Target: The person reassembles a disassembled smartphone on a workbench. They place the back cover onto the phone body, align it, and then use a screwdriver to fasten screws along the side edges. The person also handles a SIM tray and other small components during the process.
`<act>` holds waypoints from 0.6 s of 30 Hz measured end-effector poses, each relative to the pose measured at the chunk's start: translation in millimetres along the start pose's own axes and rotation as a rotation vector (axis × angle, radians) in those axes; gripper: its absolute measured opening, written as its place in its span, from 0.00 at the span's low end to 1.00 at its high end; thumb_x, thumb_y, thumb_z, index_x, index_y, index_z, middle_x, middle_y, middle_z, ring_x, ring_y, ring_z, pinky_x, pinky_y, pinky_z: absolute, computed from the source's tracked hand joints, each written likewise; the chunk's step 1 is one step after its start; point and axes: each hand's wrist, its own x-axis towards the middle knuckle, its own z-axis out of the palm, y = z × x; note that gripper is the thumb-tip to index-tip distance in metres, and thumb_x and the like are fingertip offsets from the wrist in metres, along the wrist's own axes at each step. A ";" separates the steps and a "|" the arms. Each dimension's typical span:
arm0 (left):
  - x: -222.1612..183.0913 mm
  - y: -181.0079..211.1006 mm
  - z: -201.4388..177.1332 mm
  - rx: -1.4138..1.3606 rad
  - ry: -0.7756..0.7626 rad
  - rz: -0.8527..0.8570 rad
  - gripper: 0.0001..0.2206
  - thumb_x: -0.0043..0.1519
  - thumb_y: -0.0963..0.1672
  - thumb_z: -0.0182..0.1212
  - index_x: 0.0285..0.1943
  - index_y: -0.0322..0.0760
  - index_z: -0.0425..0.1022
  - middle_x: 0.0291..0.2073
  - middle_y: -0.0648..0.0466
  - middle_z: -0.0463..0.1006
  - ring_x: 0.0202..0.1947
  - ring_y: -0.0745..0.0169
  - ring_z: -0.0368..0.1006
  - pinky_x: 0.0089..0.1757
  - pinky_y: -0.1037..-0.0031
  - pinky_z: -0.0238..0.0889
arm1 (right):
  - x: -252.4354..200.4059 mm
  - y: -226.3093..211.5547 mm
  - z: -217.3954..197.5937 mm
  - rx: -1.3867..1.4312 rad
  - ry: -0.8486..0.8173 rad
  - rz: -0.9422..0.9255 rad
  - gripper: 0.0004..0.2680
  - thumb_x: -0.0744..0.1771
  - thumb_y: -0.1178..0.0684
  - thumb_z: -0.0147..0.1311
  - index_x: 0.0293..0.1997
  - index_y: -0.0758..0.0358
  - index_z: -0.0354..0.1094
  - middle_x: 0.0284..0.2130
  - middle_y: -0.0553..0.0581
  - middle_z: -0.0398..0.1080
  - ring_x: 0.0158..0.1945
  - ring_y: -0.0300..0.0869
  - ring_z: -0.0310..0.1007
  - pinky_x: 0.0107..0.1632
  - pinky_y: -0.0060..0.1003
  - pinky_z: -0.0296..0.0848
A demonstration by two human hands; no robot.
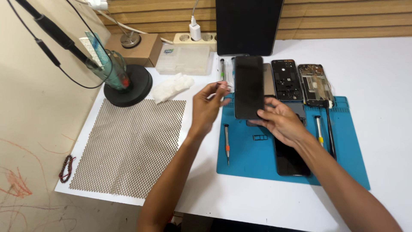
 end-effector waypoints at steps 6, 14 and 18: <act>-45.8 14.9 58.2 -0.074 -0.065 -0.114 0.14 0.68 0.45 0.58 0.56 0.30 0.77 0.45 0.53 0.79 0.48 0.66 0.76 0.49 0.68 0.78 | -49.5 -4.4 -31.3 -0.125 -0.076 -0.036 0.20 0.66 0.66 0.52 0.66 0.60 0.55 0.48 0.64 0.72 0.45 0.44 0.74 0.41 0.38 0.73; -74.9 21.1 86.3 -0.096 -0.113 -0.093 0.15 0.69 0.44 0.58 0.59 0.25 0.77 0.44 0.48 0.81 0.44 0.62 0.78 0.47 0.69 0.78 | -72.2 12.4 -29.3 0.025 0.118 -0.033 0.11 0.68 0.49 0.51 0.54 0.59 0.61 0.41 0.52 0.70 0.44 0.35 0.72 0.45 0.33 0.73; -82.8 9.6 85.0 -0.120 -0.025 -0.027 0.15 0.68 0.42 0.58 0.60 0.25 0.75 0.44 0.44 0.82 0.43 0.60 0.81 0.47 0.71 0.78 | -81.6 26.4 -35.2 0.044 0.132 0.073 0.10 0.68 0.46 0.52 0.49 0.57 0.61 0.33 0.49 0.68 0.38 0.35 0.71 0.39 0.32 0.72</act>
